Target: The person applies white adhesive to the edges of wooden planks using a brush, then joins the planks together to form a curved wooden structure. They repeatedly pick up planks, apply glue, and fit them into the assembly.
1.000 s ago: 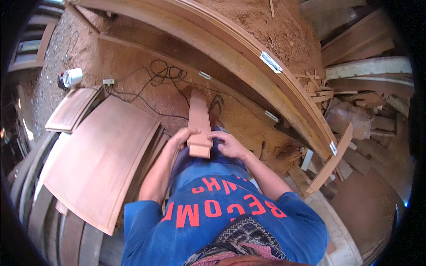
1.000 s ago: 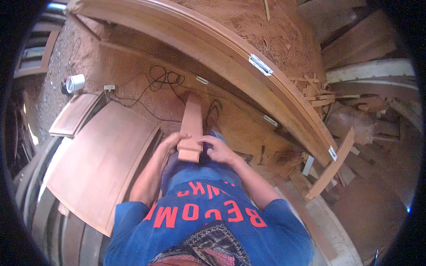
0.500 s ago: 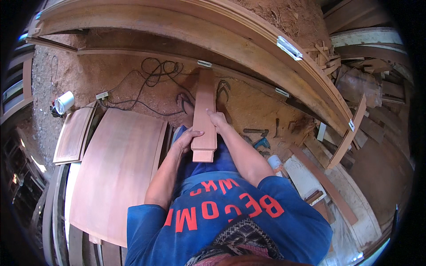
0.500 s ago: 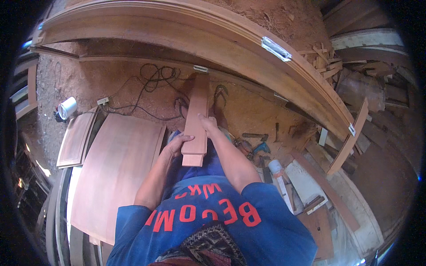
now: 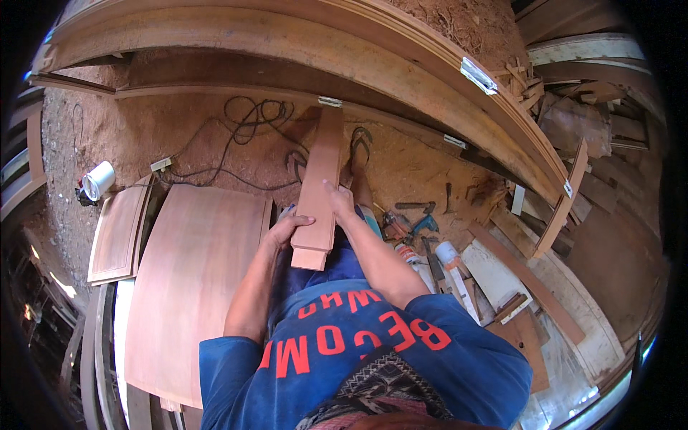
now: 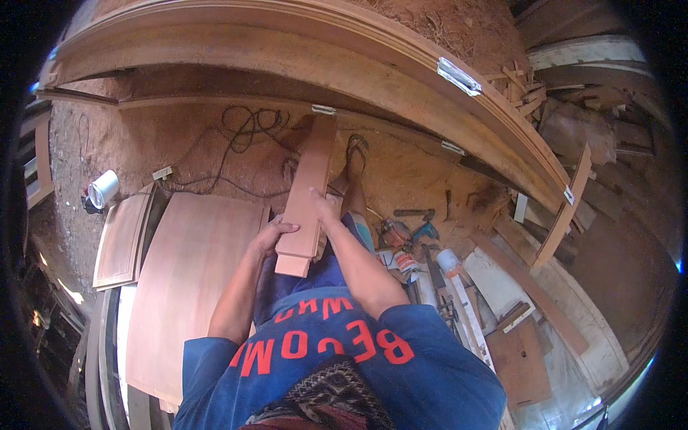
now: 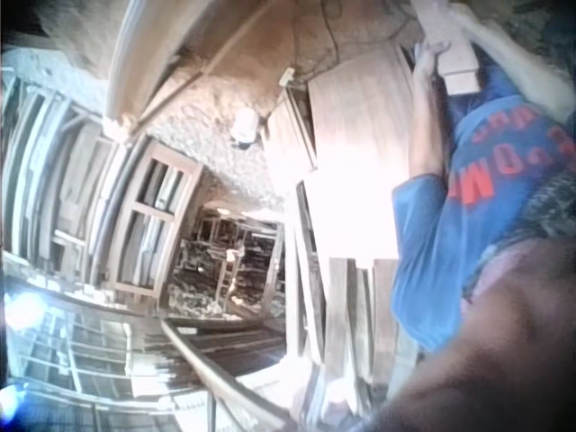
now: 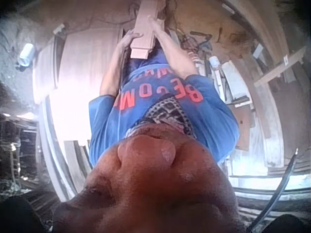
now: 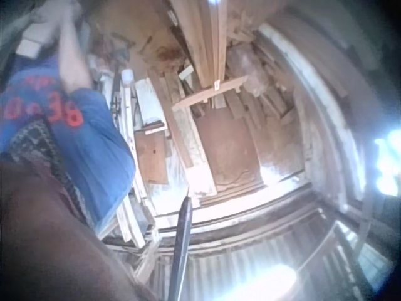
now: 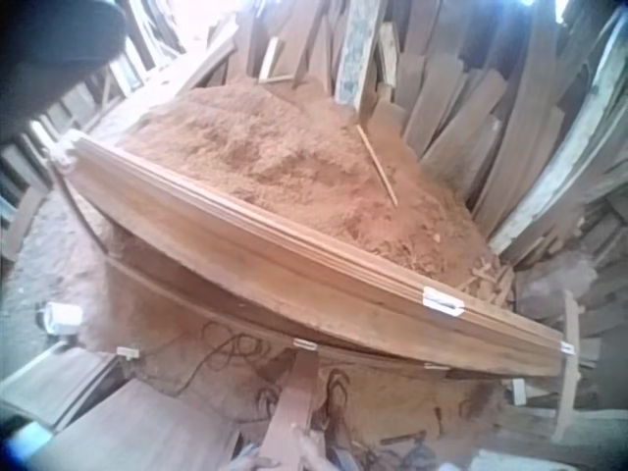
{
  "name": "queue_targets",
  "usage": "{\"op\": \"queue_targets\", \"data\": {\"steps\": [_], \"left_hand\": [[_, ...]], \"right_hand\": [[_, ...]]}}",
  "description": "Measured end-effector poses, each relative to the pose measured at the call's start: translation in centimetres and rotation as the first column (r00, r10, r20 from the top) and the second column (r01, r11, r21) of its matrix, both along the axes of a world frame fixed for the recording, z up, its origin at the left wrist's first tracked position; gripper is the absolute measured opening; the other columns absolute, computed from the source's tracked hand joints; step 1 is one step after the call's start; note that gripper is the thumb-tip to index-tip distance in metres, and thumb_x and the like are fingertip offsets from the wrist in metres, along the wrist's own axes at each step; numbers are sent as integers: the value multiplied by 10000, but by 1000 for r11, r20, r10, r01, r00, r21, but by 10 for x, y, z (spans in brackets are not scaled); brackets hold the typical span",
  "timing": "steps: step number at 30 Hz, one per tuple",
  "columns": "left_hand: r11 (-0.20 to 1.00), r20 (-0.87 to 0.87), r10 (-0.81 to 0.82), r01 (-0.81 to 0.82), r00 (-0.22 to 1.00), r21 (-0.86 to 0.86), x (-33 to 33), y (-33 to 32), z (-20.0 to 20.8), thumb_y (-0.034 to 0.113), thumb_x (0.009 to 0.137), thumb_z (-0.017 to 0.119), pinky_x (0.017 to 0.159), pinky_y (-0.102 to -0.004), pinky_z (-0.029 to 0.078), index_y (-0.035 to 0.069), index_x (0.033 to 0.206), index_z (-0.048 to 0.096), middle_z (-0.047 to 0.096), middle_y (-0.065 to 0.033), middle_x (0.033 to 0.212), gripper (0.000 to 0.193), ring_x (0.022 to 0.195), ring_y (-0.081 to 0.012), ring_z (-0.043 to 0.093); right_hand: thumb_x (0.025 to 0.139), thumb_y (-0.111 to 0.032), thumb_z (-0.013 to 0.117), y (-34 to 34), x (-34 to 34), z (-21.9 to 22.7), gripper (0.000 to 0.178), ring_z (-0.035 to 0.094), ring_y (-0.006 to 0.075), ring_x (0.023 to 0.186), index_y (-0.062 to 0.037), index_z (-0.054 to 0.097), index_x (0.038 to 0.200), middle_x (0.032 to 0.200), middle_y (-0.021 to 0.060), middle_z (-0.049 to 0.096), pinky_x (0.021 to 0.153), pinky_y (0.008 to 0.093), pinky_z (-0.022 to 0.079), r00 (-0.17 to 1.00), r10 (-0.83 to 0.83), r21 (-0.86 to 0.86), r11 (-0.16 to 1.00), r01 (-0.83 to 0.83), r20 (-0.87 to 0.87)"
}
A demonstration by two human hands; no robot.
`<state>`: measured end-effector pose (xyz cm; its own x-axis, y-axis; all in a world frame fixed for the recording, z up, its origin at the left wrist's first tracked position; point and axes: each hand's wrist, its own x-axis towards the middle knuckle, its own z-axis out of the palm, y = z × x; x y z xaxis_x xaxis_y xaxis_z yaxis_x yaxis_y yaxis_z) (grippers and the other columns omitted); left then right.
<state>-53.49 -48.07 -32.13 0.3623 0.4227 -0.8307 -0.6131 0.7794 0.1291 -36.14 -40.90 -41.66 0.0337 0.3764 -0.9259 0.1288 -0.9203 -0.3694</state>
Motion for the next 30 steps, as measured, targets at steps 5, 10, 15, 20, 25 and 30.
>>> {"op": "queue_targets", "data": {"steps": [5, 10, 15, 20, 25, 30], "left_hand": [[1000, 27, 5, -5, 1000, -6, -17, -6, -4, 139, 839, 736, 977, -381, 548, 25, 1444, 468, 662, -125, 1257, 672, 1107, -235, 678], [1000, 32, 21, -21, 999, -11, -17, -5, -2, 148, 838, 741, 973, -376, 548, 24, 1436, 479, 666, -122, 1251, 664, 1103, -232, 680], [999, -22, 21, -22, 1000, -30, -16, -5, 2, 155, 834, 745, 946, -374, 561, 14, 1423, 490, 674, -123, 1229, 657, 1067, -231, 692], [1000, -32, 0, -1, 999, -23, -25, 0, 6, 179, 833, 744, 928, -371, 568, 12, 1436, 479, 673, -129, 1228, 680, 1048, -232, 697], [1000, -8, 17, -16, 1000, 19, -25, 2, 8, 197, 845, 732, 942, -370, 561, 5, 1450, 460, 661, -141, 1255, 691, 1071, -235, 688], [1000, -75, -1, 1, 997, -8, -30, -5, 9, 199, 842, 734, 951, -366, 558, 1, 1438, 473, 660, -143, 1261, 680, 1069, -231, 688]], "right_hand": [[958, -305, 696, -13, -8, -16, 380, 710, 200, 836, 41, 680, 1113, 993, 126, 729, 746, 335, 583, 996, 80, 12, 997, -81, 36], [945, -334, 701, -6, -17, -6, 436, 712, 217, 819, 58, 669, 1133, 992, 134, 730, 748, 336, 582, 966, 174, 5, 984, -179, 193], [902, -394, 721, 4, -22, 18, 477, 728, 256, 833, 57, 711, 1057, 950, 180, 742, 760, 368, 572, 980, 150, 61, 985, -159, 133], [887, -391, 735, 16, -37, 46, 470, 728, 257, 823, 54, 722, 1035, 924, 188, 744, 744, 382, 565, 979, 120, 80, 988, -134, 164], [893, -328, 742, 23, -36, 48, 419, 713, 222, 805, 57, 707, 1055, 937, 164, 740, 735, 381, 560, 975, 171, 4, 985, -174, 139], [902, -299, 735, 20, -47, 59, 356, 694, 206, 777, 45, 724, 991, 903, 141, 738, 724, 360, 554, 985, 104, 65, 991, -114, 136]]}}
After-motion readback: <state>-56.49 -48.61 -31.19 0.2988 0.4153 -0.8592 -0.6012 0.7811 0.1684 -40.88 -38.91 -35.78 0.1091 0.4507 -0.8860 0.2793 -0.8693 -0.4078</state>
